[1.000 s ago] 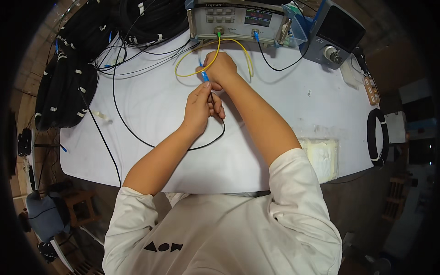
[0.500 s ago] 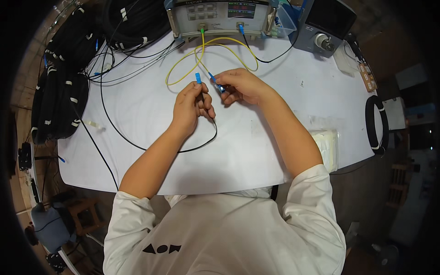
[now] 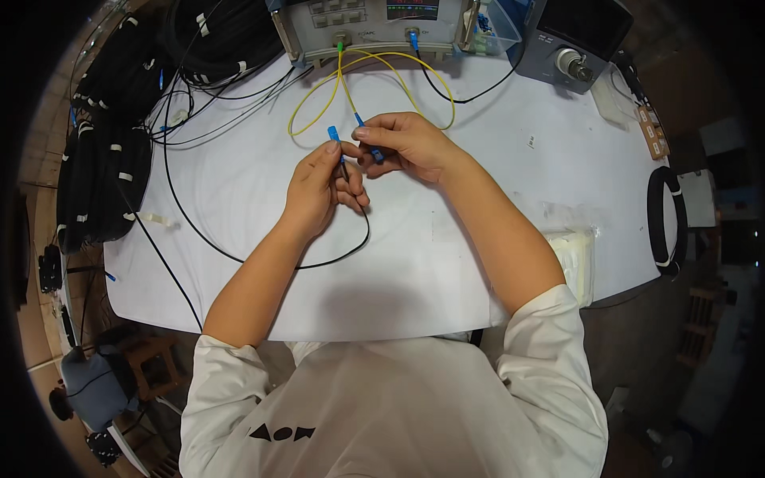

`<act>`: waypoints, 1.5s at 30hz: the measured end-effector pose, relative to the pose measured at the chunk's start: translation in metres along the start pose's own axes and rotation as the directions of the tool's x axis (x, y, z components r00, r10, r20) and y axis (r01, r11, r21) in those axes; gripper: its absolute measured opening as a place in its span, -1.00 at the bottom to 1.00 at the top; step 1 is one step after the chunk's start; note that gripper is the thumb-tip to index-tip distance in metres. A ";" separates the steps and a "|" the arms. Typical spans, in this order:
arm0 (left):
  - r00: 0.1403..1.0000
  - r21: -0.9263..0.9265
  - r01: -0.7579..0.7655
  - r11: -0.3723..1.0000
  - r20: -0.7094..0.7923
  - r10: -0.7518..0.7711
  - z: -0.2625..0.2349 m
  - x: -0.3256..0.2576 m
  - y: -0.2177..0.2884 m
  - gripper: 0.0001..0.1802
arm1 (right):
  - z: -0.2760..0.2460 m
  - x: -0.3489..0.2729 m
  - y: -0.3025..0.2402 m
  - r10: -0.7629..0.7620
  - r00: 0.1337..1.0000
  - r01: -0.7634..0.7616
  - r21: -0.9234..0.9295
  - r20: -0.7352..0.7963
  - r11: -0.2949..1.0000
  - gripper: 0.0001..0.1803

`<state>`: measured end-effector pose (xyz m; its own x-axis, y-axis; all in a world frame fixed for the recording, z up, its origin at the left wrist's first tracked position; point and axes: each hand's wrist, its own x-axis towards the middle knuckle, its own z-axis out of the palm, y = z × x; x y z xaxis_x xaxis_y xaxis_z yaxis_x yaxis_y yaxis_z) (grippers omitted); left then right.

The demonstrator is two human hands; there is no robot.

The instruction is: Testing fiber optic cables using an optical power meter or testing unit in a laboratory setting.

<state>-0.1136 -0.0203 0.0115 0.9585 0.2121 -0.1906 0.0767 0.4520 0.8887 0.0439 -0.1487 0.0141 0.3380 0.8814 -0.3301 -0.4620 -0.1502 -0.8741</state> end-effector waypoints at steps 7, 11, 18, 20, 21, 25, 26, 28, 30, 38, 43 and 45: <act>1.000 -0.008 0.004 1.000 -0.013 -0.004 0.001 0.002 0.006 -0.55 | 0.004 -0.002 -0.002 -0.056 0.998 0.058 0.054 -0.042 0.997 -0.61; 0.994 -0.152 0.061 0.986 0.100 -0.046 -0.005 0.001 0.013 -0.62 | 0.001 -0.001 0.000 -0.061 0.997 0.064 0.062 -0.042 0.996 -0.59; 0.973 0.152 0.211 0.966 0.059 -0.222 -0.004 -0.007 0.019 -0.72 | 0.009 0.002 0.002 -0.115 0.983 0.127 0.079 -0.142 0.989 -0.61; 0.973 0.225 0.225 0.948 0.006 -0.232 0.001 -0.009 0.018 -0.75 | 0.009 0.004 0.003 -0.123 0.981 0.135 0.069 -0.152 0.988 -0.61; 0.976 0.273 0.209 0.939 -0.005 -0.216 0.000 -0.009 0.015 -0.75 | 0.011 0.004 0.002 -0.113 0.981 0.121 0.040 -0.158 0.992 -0.60; 0.979 0.323 0.192 0.927 0.007 -0.205 0.000 -0.007 0.010 -0.73 | 0.011 0.007 0.003 -0.131 0.980 0.130 -0.021 -0.152 0.991 -0.67; 0.978 0.329 0.189 0.925 0.017 -0.206 -0.001 -0.007 0.009 -0.72 | 0.011 0.009 0.004 -0.126 0.975 0.120 -0.045 -0.181 0.992 -0.70; 0.977 0.321 0.196 0.927 0.022 -0.214 -0.001 -0.006 0.008 -0.72 | 0.011 0.009 0.003 -0.124 0.979 0.121 -0.024 -0.164 0.992 -0.70; 0.978 0.340 0.186 0.922 0.023 -0.206 0.000 -0.007 0.008 -0.72 | 0.012 0.009 0.003 -0.119 0.980 0.117 -0.023 -0.162 0.993 -0.71; 0.980 0.325 0.179 0.929 0.028 -0.199 -0.001 -0.006 0.008 -0.72 | 0.008 0.008 0.002 -0.110 0.986 0.113 0.012 -0.127 0.994 -0.73; 0.981 0.344 0.172 0.923 0.022 -0.191 0.000 -0.005 0.008 -0.72 | 0.006 0.009 0.003 -0.118 0.981 0.126 0.041 -0.156 0.991 -0.72; 0.982 0.334 0.173 0.927 0.013 -0.188 0.000 -0.005 0.008 -0.72 | 0.005 0.010 0.004 -0.127 0.978 0.139 0.065 -0.163 0.988 -0.71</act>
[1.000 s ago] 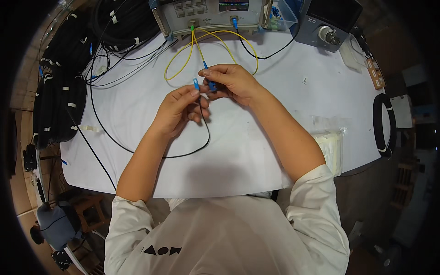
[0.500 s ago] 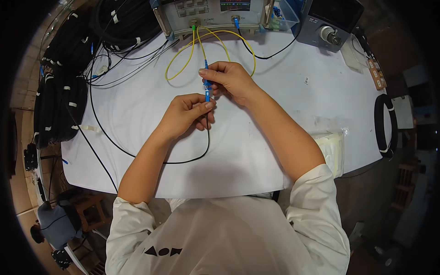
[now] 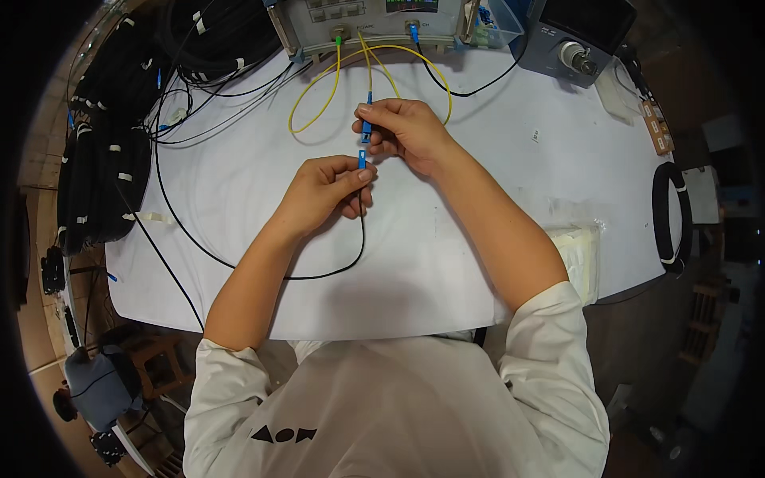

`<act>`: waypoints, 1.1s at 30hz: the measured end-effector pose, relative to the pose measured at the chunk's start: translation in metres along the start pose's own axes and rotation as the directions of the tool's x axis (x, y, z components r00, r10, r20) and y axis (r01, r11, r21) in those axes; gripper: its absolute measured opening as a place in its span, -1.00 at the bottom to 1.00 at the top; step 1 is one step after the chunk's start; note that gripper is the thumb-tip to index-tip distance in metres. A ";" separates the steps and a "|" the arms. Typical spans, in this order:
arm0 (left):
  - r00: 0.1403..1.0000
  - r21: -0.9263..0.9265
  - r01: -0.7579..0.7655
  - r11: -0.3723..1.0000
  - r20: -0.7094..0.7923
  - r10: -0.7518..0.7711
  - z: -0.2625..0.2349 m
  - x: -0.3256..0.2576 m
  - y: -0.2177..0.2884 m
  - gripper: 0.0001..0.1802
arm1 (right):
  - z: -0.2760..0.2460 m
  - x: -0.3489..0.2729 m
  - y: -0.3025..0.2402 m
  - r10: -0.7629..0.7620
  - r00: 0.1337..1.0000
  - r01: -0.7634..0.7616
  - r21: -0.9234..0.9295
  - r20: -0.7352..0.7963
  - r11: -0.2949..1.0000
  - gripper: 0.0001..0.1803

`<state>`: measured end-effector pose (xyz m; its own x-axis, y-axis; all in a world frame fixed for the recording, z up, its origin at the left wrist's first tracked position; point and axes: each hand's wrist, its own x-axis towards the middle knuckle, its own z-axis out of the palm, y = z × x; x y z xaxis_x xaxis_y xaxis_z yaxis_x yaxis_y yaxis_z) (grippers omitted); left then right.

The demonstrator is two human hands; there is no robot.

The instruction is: Testing fiber optic cables using an optical power meter or testing unit in a laboratory setting.

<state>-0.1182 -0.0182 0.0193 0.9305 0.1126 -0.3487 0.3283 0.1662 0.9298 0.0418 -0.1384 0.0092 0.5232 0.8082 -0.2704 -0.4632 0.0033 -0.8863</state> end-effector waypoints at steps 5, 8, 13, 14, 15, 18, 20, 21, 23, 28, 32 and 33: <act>1.000 -0.019 -0.018 1.000 -0.019 0.018 0.000 0.000 -0.001 -0.73 | 0.004 -0.002 0.000 0.027 1.000 -0.026 -0.101 0.014 0.995 -0.70; 0.999 -0.015 -0.025 1.000 -0.035 0.024 0.000 0.002 -0.002 -0.73 | 0.004 -0.003 0.000 0.025 0.999 -0.021 -0.106 0.032 0.994 -0.69; 0.989 -0.005 -0.078 0.997 -0.126 0.077 0.002 0.004 -0.005 -0.74 | 0.011 -0.004 -0.002 -0.026 1.000 0.026 -0.077 0.001 0.997 -0.65; 0.983 0.002 -0.100 0.995 -0.152 0.099 0.002 0.005 -0.005 -0.74 | 0.012 -0.004 -0.001 -0.028 1.000 0.028 -0.076 0.001 0.997 -0.65; 0.983 0.004 -0.101 0.995 -0.151 0.100 0.001 0.007 -0.005 -0.74 | 0.013 -0.004 -0.001 -0.048 0.999 0.047 -0.058 -0.013 0.997 -0.65; 0.974 0.006 -0.143 0.990 -0.178 0.142 -0.001 0.014 -0.007 -0.74 | 0.014 -0.003 0.000 -0.078 0.996 0.076 -0.042 -0.040 0.996 -0.65; 0.971 -0.004 -0.157 0.988 -0.183 0.154 0.000 0.015 -0.008 -0.74 | 0.015 -0.002 0.001 -0.085 0.995 0.083 -0.045 -0.053 0.996 -0.65; 0.968 -0.016 -0.170 0.985 -0.190 0.164 0.002 0.014 -0.009 -0.74 | 0.015 -0.001 0.001 -0.096 0.994 0.093 -0.045 -0.061 0.995 -0.65; 0.964 -0.017 -0.181 0.983 -0.199 0.175 0.003 0.015 -0.009 -0.74 | 0.014 0.000 0.003 -0.107 0.992 0.104 -0.045 -0.068 0.994 -0.65; 0.959 0.024 -0.206 0.978 -0.194 0.206 0.005 0.015 -0.011 -0.74 | 0.017 -0.001 0.003 -0.131 0.990 0.126 -0.094 -0.057 0.988 -0.67; 0.950 0.014 -0.209 0.978 -0.233 0.206 0.008 0.014 -0.010 -0.74 | 0.016 0.000 0.007 -0.172 0.983 0.167 -0.081 -0.061 0.983 -0.66; 0.947 -0.002 -0.211 0.978 -0.249 0.204 0.008 0.014 -0.011 -0.74 | 0.016 0.000 0.006 -0.170 0.984 0.164 -0.083 -0.062 0.983 -0.66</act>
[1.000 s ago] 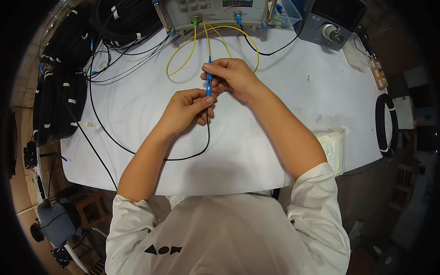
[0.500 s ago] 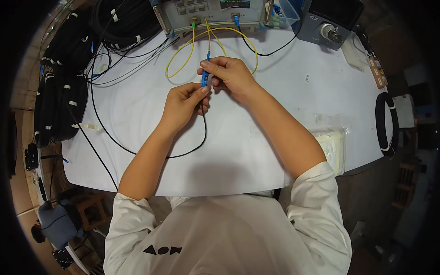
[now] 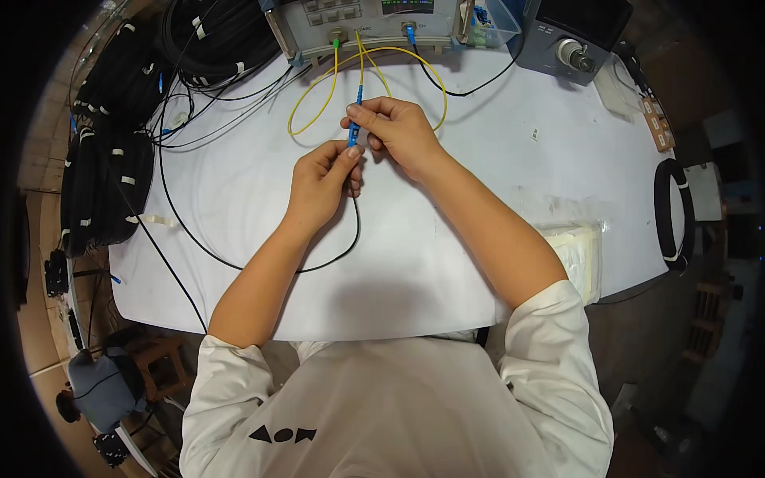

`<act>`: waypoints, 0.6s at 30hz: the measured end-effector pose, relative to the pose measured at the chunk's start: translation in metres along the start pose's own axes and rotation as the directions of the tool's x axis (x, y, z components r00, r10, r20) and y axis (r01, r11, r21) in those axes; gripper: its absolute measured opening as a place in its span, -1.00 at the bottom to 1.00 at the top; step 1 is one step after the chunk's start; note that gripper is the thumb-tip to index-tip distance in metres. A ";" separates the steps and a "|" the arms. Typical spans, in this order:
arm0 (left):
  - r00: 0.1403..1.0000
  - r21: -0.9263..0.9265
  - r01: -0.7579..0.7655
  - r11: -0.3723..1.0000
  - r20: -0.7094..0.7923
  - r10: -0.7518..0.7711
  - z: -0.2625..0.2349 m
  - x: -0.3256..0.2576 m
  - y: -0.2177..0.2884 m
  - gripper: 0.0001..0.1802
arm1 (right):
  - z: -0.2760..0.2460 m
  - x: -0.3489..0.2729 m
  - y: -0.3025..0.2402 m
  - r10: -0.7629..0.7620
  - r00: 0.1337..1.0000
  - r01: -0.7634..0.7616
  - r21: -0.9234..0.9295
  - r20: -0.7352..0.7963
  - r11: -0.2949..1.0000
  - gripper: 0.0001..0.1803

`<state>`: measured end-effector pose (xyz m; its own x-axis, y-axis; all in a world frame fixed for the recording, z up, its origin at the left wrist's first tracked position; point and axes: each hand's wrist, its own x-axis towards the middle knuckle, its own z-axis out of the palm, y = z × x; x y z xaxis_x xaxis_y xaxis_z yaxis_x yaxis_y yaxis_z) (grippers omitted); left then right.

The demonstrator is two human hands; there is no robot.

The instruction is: Testing fiber optic cables using an optical power meter or testing unit in a laboratory setting.

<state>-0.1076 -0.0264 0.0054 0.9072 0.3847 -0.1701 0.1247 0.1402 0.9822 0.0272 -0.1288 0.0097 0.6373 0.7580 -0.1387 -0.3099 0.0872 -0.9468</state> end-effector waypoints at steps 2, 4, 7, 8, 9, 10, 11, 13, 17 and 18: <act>1.000 -0.029 -0.010 1.000 0.007 0.011 -0.001 0.001 -0.001 -0.74 | 0.002 -0.002 -0.001 -0.022 1.000 0.022 0.009 -0.008 1.000 -0.66; 1.000 -0.024 -0.011 1.000 0.005 0.012 0.001 0.000 -0.001 -0.74 | 0.002 -0.001 0.002 -0.047 0.999 0.047 -0.001 -0.016 0.999 -0.66; 1.000 -0.019 -0.021 1.000 -0.014 0.020 0.002 -0.002 -0.002 -0.74 | 0.006 -0.002 0.004 -0.073 0.997 0.072 -0.026 -0.027 0.997 -0.66; 0.999 -0.018 -0.029 0.999 -0.026 0.028 0.002 -0.002 -0.002 -0.74 | 0.007 -0.003 0.004 -0.076 0.996 0.074 -0.042 -0.036 0.996 -0.66; 0.999 -0.024 -0.038 0.999 -0.034 0.037 0.003 -0.002 -0.003 -0.73 | 0.007 -0.003 0.004 -0.087 0.996 0.085 -0.056 -0.035 0.995 -0.65; 0.999 -0.024 -0.038 0.999 -0.033 0.037 0.004 -0.002 -0.003 -0.73 | 0.007 -0.003 0.004 -0.086 0.996 0.084 -0.056 -0.036 0.995 -0.65; 0.999 -0.018 -0.039 0.999 -0.037 0.038 0.005 -0.001 -0.003 -0.73 | 0.008 -0.004 0.004 -0.094 0.994 0.091 -0.056 -0.052 0.994 -0.65; 0.998 -0.011 -0.038 0.999 -0.042 0.038 0.005 -0.001 -0.002 -0.73 | 0.010 -0.004 0.005 -0.101 0.993 0.097 -0.055 -0.067 0.994 -0.65; 0.997 -0.017 -0.058 0.998 -0.053 0.057 0.008 -0.002 -0.002 -0.72 | 0.010 -0.004 0.006 -0.090 0.993 0.089 -0.019 -0.082 0.996 -0.68; 0.996 -0.023 -0.076 0.997 -0.053 0.075 0.009 -0.001 -0.002 -0.72 | 0.010 -0.004 0.005 -0.095 0.992 0.095 0.001 -0.078 0.995 -0.69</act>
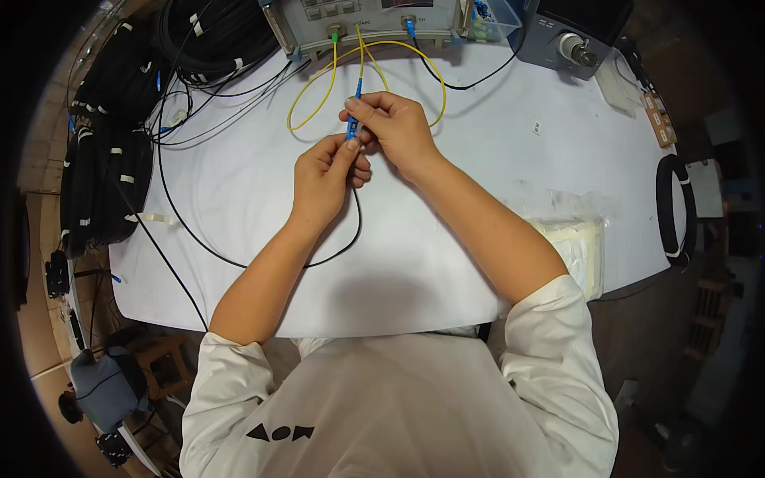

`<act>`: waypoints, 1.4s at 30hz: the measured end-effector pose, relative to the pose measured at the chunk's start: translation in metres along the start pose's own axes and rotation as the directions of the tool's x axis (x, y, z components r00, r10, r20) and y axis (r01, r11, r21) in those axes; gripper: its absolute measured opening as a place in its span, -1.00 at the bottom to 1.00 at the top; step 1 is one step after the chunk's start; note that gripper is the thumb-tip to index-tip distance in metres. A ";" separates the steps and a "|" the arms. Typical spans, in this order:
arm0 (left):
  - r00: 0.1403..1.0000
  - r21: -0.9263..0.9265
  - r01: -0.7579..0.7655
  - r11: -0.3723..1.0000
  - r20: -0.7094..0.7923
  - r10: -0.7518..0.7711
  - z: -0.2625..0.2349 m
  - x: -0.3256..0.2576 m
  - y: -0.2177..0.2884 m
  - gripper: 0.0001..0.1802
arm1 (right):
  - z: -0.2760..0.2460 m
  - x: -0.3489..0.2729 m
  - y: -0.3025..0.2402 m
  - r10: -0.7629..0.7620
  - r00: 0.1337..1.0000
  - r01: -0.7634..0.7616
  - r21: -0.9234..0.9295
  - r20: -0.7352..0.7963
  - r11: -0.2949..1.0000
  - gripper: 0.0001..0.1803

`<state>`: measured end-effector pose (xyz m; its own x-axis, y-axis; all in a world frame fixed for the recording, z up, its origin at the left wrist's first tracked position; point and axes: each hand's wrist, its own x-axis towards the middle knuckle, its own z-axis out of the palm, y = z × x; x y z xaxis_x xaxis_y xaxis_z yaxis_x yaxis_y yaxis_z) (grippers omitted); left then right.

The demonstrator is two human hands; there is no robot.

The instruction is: Testing fiber optic cables using an optical power meter or testing unit in a laboratory setting.

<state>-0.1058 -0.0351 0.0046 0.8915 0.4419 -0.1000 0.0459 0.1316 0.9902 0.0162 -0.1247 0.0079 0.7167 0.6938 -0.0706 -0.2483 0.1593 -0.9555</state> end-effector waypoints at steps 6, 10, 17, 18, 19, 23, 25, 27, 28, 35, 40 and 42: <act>0.993 0.130 0.090 0.987 0.068 -0.099 -0.006 0.001 0.009 -0.72 | -0.009 0.003 0.001 0.078 0.997 -0.078 0.060 -0.006 0.995 -0.72; 0.993 0.199 0.066 0.978 0.081 -0.084 -0.006 -0.003 0.013 -0.71 | -0.007 0.000 -0.002 0.106 0.993 -0.105 0.031 -0.043 0.994 -0.73; 0.991 0.436 0.028 0.899 0.107 -0.083 -0.004 -0.012 0.017 -0.66 | -0.009 0.005 -0.002 0.113 0.991 -0.107 0.082 -0.074 0.991 -0.71; 0.991 0.438 0.030 0.899 0.105 -0.084 -0.006 -0.011 0.016 -0.66 | -0.008 0.004 -0.002 0.114 0.992 -0.111 0.054 -0.050 0.992 -0.71; 0.989 0.305 0.080 0.949 0.093 -0.113 -0.009 -0.009 0.014 -0.67 | -0.010 0.006 0.001 0.101 0.995 -0.101 0.049 -0.013 0.994 -0.71; 0.979 0.068 0.149 0.987 0.127 -0.156 -0.017 -0.002 0.006 -0.61 | -0.014 0.009 0.001 0.101 0.995 -0.100 0.118 0.001 0.988 -0.70; 0.970 -0.041 0.191 0.981 0.163 -0.182 -0.019 -0.001 0.004 -0.58 | -0.015 0.008 0.001 0.106 0.994 -0.107 0.117 0.015 0.987 -0.68; 0.964 -0.069 0.213 0.975 0.179 -0.198 -0.020 0.000 0.006 -0.61 | -0.016 0.008 0.000 0.112 0.993 -0.114 0.115 0.028 0.987 -0.66; 0.957 -0.096 0.236 0.967 0.196 -0.214 -0.020 0.000 0.007 -0.63 | -0.017 0.008 0.000 0.117 0.992 -0.122 0.121 0.050 0.985 -0.64; 0.938 -0.076 0.269 0.960 0.244 -0.244 -0.023 0.002 0.008 -0.61 | -0.019 0.008 -0.001 0.152 0.983 -0.167 0.157 0.103 0.973 -0.60; 0.936 -0.035 0.261 0.965 0.255 -0.244 -0.023 0.002 0.010 -0.60 | -0.018 0.007 -0.004 0.163 0.978 -0.176 0.098 0.130 0.979 -0.57; 0.935 -0.032 0.258 0.966 0.260 -0.241 -0.023 0.002 0.010 -0.60 | -0.018 0.006 -0.005 0.167 0.977 -0.177 0.064 0.133 0.982 -0.56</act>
<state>-0.1139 -0.0127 0.0119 0.9397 0.1504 -0.3071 0.2600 0.2693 0.9273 0.0333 -0.1341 0.0076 0.5721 0.7976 -0.1910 -0.4126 0.0787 -0.9075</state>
